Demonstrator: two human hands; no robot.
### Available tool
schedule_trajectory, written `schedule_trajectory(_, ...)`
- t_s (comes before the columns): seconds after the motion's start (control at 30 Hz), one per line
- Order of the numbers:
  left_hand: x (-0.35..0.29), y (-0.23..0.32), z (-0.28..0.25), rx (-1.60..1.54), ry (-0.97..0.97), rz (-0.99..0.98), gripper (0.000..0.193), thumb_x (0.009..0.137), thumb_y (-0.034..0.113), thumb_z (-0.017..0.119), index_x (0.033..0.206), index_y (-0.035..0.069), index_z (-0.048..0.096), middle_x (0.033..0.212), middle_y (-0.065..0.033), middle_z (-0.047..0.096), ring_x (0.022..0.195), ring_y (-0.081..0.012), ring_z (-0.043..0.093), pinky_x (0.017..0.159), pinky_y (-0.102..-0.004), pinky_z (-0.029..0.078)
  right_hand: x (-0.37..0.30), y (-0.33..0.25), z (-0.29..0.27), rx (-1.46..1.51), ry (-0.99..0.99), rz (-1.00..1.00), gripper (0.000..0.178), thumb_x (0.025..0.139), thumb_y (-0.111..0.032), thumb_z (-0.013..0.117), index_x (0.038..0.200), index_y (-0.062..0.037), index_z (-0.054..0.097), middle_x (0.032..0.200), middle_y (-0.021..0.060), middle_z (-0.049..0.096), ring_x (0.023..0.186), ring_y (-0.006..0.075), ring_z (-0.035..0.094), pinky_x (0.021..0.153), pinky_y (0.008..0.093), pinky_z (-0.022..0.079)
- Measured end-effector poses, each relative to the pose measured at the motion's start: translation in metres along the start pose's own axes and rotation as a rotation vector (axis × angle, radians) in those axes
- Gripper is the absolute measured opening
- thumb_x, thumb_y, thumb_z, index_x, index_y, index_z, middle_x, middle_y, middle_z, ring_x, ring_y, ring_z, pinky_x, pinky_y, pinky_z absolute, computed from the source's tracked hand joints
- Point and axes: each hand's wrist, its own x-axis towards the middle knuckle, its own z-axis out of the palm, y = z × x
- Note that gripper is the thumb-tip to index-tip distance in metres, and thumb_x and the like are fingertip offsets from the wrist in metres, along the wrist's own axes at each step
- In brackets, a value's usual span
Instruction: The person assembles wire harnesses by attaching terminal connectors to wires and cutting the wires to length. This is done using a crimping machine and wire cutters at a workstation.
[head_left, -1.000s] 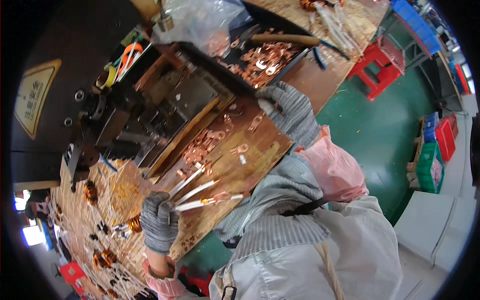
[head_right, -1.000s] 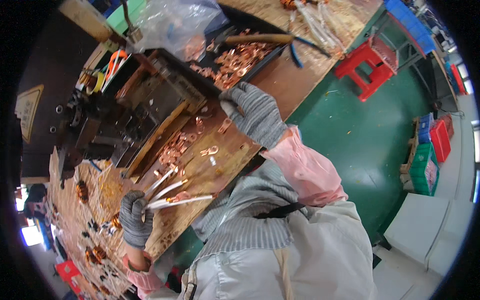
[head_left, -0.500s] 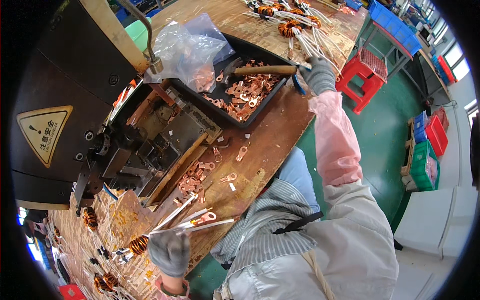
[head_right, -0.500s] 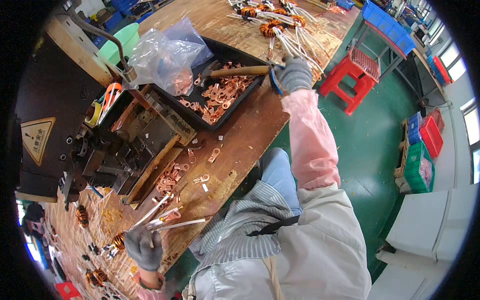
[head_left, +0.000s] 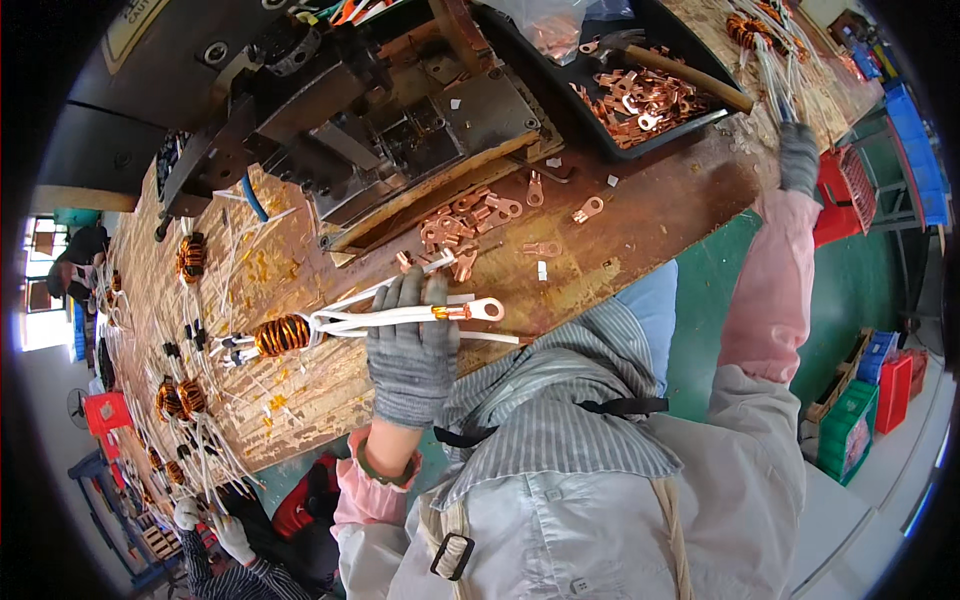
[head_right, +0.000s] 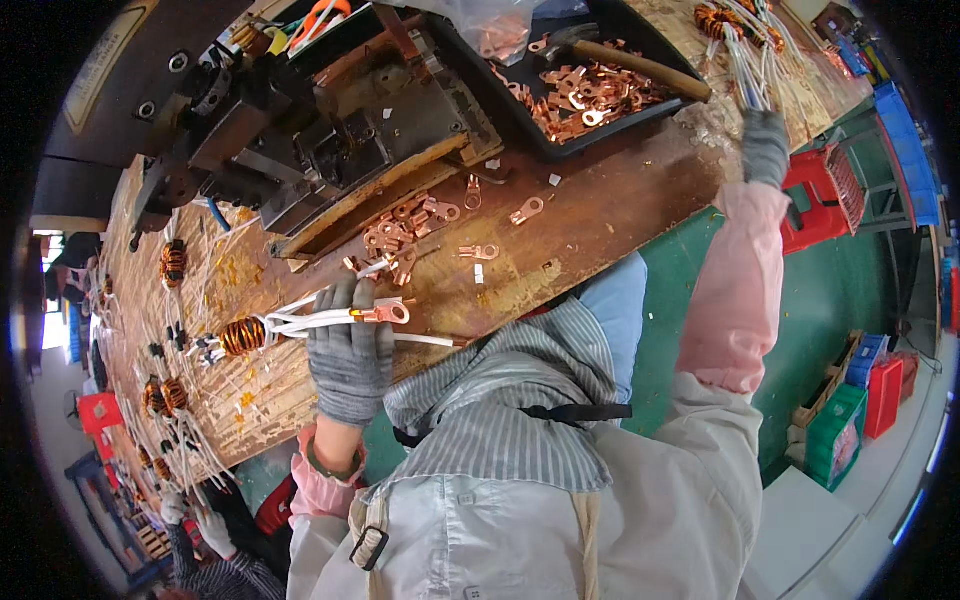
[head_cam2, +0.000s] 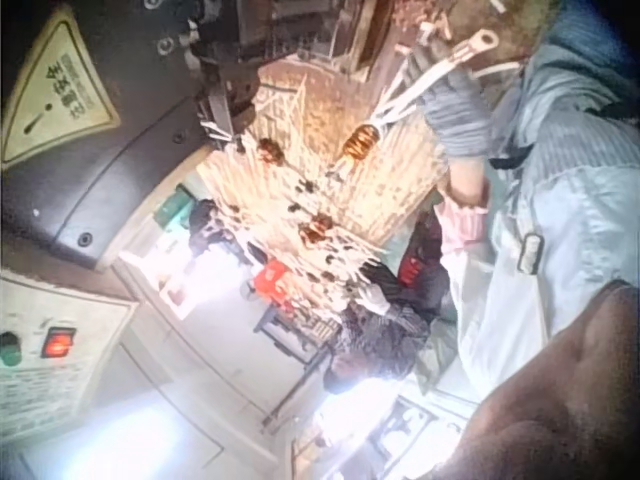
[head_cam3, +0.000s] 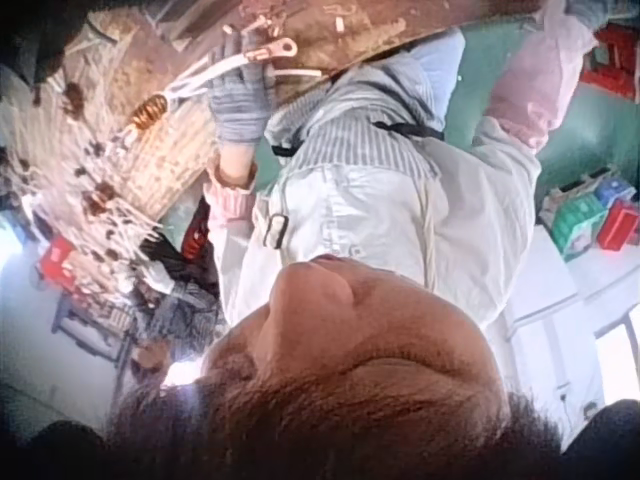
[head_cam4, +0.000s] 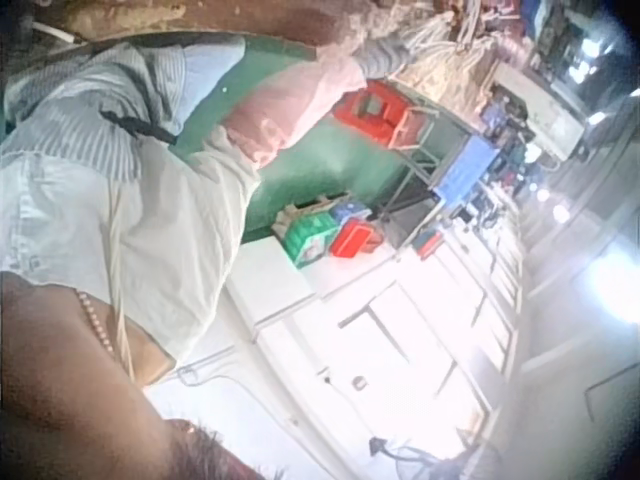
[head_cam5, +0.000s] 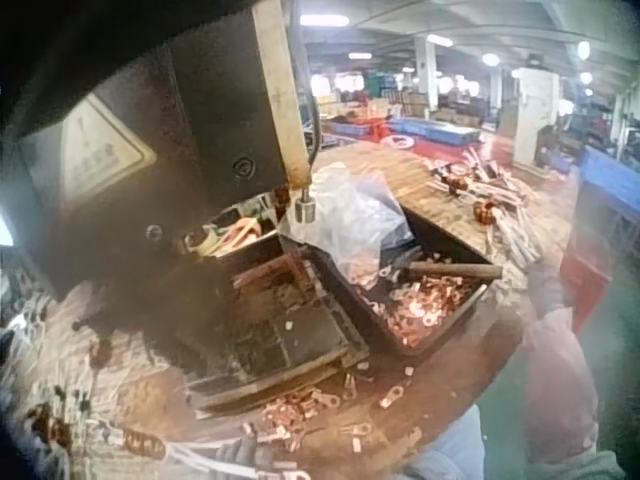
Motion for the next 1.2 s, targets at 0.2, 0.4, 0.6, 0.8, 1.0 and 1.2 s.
schedule_trajectory(0.2, -0.009, -0.025, -0.005, -0.208, -0.279, -0.076, 0.022, 0.081, 0.021, 0.055, 0.1, 0.012, 0.061, 0.076, -0.0094, 0.057, 0.071, -0.027, 0.056, 0.06, -0.0402, 0.044, -0.074, -0.114, -0.16, 1.286, -0.288, 0.523, 0.024, 0.091, -0.024, 0.047, 0.101, -0.0051, 0.056, 0.058, -0.0061, 0.039, 0.047, 0.0034, 0.035, 0.042, 0.0186, 0.025)
schedule_trajectory(0.4, 0.015, -0.046, -0.026, -0.841, -0.287, -0.017, 0.024, 0.081, 0.023, 0.058, 0.095, 0.006, 0.065, 0.088, -0.0086, 0.063, 0.084, -0.0248, 0.059, 0.08, -0.0332, 0.042, -0.143, -0.157, -0.159, 1.05, -0.569, 0.207, 0.029, 0.09, -0.022, 0.048, 0.11, -0.0021, 0.053, 0.086, 0.0041, 0.057, 0.077, 0.0124, 0.053, 0.07, 0.0247, 0.041)
schedule_trajectory(0.6, 0.014, -0.051, -0.028, -1.124, -0.434, -0.304, 0.023, 0.081, 0.015, 0.06, 0.098, 0.001, 0.063, 0.083, -0.0049, 0.061, 0.074, -0.0136, 0.056, 0.07, -0.0265, 0.044, -0.19, -0.209, -0.108, 1.09, -0.379, -0.028, 0.032, 0.091, -0.019, 0.046, 0.117, -0.001, 0.049, 0.113, 0.0091, 0.054, 0.098, 0.0171, 0.052, 0.089, 0.0287, 0.038)
schedule_trajectory(0.8, 0.018, -0.046, -0.024, -1.234, -0.326, -0.42, 0.025, 0.082, 0.014, 0.059, 0.102, 0.001, 0.062, 0.08, -0.0024, 0.059, 0.07, -0.0084, 0.052, 0.064, -0.0207, 0.042, -0.201, -0.241, -0.108, 1.044, -0.37, -0.116, 0.029, 0.085, -0.023, 0.055, 0.105, -0.0026, 0.052, 0.101, 0.0097, 0.057, 0.074, 0.0167, 0.055, 0.067, 0.0304, 0.047)
schedule_trajectory(1.0, 0.02, -0.047, -0.022, -1.282, -0.288, -0.484, 0.027, 0.083, 0.016, 0.058, 0.106, 0.002, 0.061, 0.084, 0.0004, 0.059, 0.074, -0.0072, 0.05, 0.068, -0.0209, 0.042, -0.187, -0.293, -0.174, 0.628, -0.418, -0.824, 0.046, 0.071, -0.03, 0.065, 0.108, -0.0047, 0.053, 0.094, 0.0146, 0.059, 0.08, 0.0292, 0.059, 0.068, 0.0377, 0.047)
schedule_trajectory(1.2, 0.02, -0.049, -0.024, -1.384, -0.328, -0.575, 0.03, 0.081, 0.022, 0.061, 0.105, 0.003, 0.061, 0.079, 0.0011, 0.058, 0.071, -0.0064, 0.048, 0.063, -0.02, 0.04, -0.173, -0.316, -0.183, 0.436, -0.225, -1.03, 0.039, 0.067, -0.018, 0.065, 0.103, -0.0046, 0.056, 0.091, 0.0125, 0.06, 0.08, 0.0301, 0.059, 0.07, 0.041, 0.047)
